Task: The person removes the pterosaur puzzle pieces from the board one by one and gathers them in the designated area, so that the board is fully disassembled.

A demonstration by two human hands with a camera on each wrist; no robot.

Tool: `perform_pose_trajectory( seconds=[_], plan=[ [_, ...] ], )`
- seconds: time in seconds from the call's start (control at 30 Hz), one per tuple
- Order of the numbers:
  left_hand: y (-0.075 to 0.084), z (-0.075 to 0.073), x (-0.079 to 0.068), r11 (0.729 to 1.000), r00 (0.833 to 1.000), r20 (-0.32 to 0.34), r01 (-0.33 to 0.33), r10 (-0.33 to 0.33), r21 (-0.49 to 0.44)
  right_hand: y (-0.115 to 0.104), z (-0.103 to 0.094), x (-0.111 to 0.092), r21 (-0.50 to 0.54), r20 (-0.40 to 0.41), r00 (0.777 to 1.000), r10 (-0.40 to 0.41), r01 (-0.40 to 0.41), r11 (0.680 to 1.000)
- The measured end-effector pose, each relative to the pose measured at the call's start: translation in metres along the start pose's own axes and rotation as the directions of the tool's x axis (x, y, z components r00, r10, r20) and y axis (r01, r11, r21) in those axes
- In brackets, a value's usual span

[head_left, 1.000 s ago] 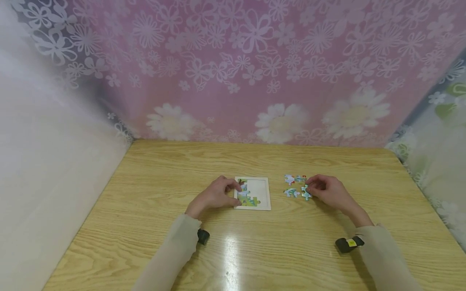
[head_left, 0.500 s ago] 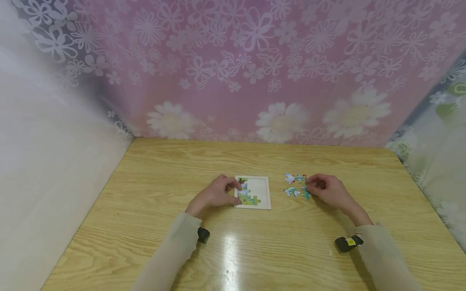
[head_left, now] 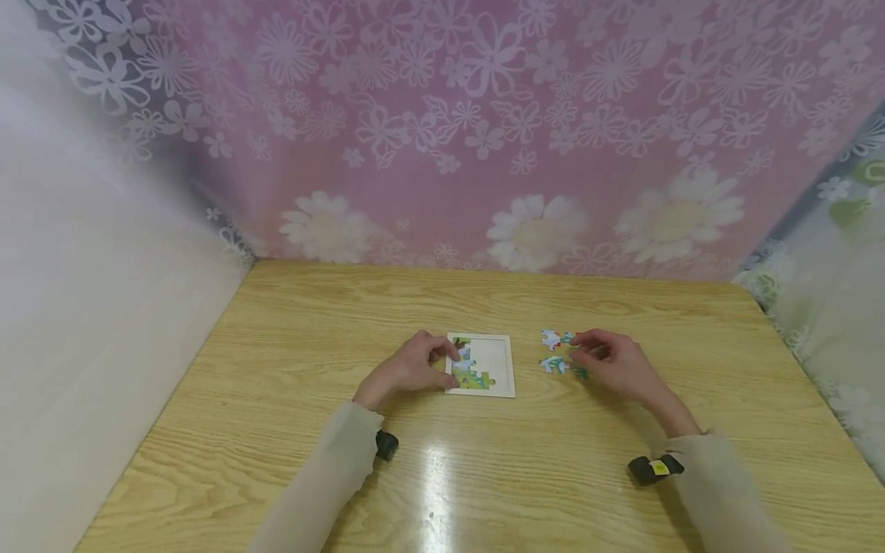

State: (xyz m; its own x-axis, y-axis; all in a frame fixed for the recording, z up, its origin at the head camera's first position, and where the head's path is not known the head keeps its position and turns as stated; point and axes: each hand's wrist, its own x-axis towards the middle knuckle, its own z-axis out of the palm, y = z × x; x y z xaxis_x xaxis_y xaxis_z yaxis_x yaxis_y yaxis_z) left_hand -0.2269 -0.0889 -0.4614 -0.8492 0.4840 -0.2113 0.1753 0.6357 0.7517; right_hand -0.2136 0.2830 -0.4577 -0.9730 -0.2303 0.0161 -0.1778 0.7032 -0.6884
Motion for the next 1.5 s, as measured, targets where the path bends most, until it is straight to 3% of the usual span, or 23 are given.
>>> perform_pose_trajectory(
  seconds=[0.23,0.5,0.93,1.17,1.5],
  plan=[
    [0.001,0.0,0.0,1.0,1.0,-0.005,0.003,-0.003,-0.005,-0.019,0.014,0.002,0.036,0.003,0.996,-0.089,0.089,0.995],
    [0.0,0.0,-0.001,1.0,1.0,-0.004,0.002,-0.003,-0.008,-0.032,0.033,0.009,0.081,0.066,0.988,-0.141,0.136,0.987],
    [0.0,0.0,0.0,1.0,1.0,0.002,0.009,-0.009,-0.024,-0.064,0.064,0.02,0.041,0.167,0.958,-0.233,0.23,0.972],
    [0.0,0.001,0.002,1.0,1.0,-0.003,0.005,-0.005,-0.019,-0.073,0.078,0.026,0.044,0.225,0.948,-0.227,0.223,0.974],
    [0.0,0.0,0.002,1.0,1.0,-0.009,-0.007,0.007,-0.008,-0.081,0.087,0.026,-0.077,0.233,0.944,-0.235,0.259,0.963]
  ],
)
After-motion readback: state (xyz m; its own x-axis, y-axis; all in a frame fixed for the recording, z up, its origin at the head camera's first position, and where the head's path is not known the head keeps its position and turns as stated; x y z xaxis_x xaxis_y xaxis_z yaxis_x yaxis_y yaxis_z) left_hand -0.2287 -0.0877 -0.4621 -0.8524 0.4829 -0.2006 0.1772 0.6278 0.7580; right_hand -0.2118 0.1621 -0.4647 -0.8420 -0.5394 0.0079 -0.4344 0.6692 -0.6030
